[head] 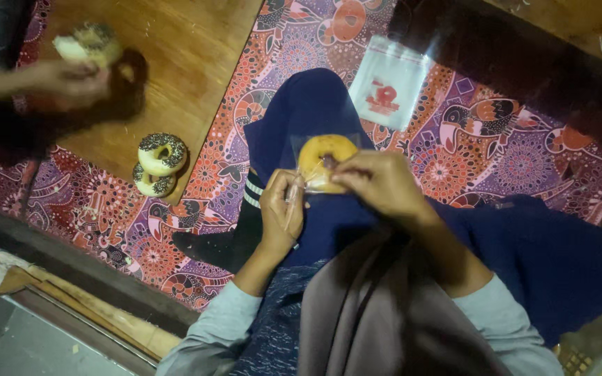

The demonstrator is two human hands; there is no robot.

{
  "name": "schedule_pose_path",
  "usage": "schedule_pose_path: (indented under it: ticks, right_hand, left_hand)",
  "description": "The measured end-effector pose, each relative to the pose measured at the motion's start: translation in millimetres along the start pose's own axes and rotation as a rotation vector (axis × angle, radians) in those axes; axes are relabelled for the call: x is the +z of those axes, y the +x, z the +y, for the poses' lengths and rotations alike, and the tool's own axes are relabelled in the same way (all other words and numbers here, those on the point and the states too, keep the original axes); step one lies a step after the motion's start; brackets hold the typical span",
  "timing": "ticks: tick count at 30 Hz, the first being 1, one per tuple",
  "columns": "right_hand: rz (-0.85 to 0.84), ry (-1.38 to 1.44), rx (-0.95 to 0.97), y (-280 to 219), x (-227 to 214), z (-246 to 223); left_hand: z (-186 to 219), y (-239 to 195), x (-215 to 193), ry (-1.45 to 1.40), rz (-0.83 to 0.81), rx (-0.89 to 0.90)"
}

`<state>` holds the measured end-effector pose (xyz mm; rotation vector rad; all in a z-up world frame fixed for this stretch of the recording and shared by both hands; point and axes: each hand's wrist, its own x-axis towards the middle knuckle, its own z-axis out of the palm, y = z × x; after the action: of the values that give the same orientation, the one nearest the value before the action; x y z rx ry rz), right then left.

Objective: The person sits on a patterned mat and repeatedly places doughnuts into clear plastic bags, then ties each bag with a red twist tie. A second person is visible arranging doughnuts on a wooden board nearby.

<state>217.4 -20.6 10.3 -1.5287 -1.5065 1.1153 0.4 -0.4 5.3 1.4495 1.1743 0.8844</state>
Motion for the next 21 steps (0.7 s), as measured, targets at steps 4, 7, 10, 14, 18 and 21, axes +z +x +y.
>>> schedule_pose_path:
  ticks: [4, 7, 10, 14, 18, 21]
  right_hand:
    - [0.144, 0.348, 0.335, 5.1, -15.2, 30.1]
    - [0.399, 0.267, 0.450, 8.8, -54.2, 44.8]
    - [0.531, -0.475, 0.107, -4.0, -73.0, 46.8]
    - [0.140, -0.066, -0.085, -20.9, -46.8, 35.9]
    - [0.227, -0.181, -0.252, -19.3, -1.7, 26.3]
    - [0.261, -0.161, -0.013, 1.3, 15.0, 27.3]
  left_hand:
    - [-0.5, 3.8, 2.2, 0.067, -0.029, 0.112]
    - [-3.6, 6.8, -2.1, 0.060, -0.017, 0.080]
    - [-6.9, 5.8, -5.0, 0.044, 0.002, 0.043]
    - [-12.5, 8.9, -1.0, -0.074, 0.014, 0.037]
    - [-19.1, 8.4, 2.1, -0.142, -0.007, -0.015]
    - [-17.4, 9.8, -5.0, 0.187, 0.059, 0.076]
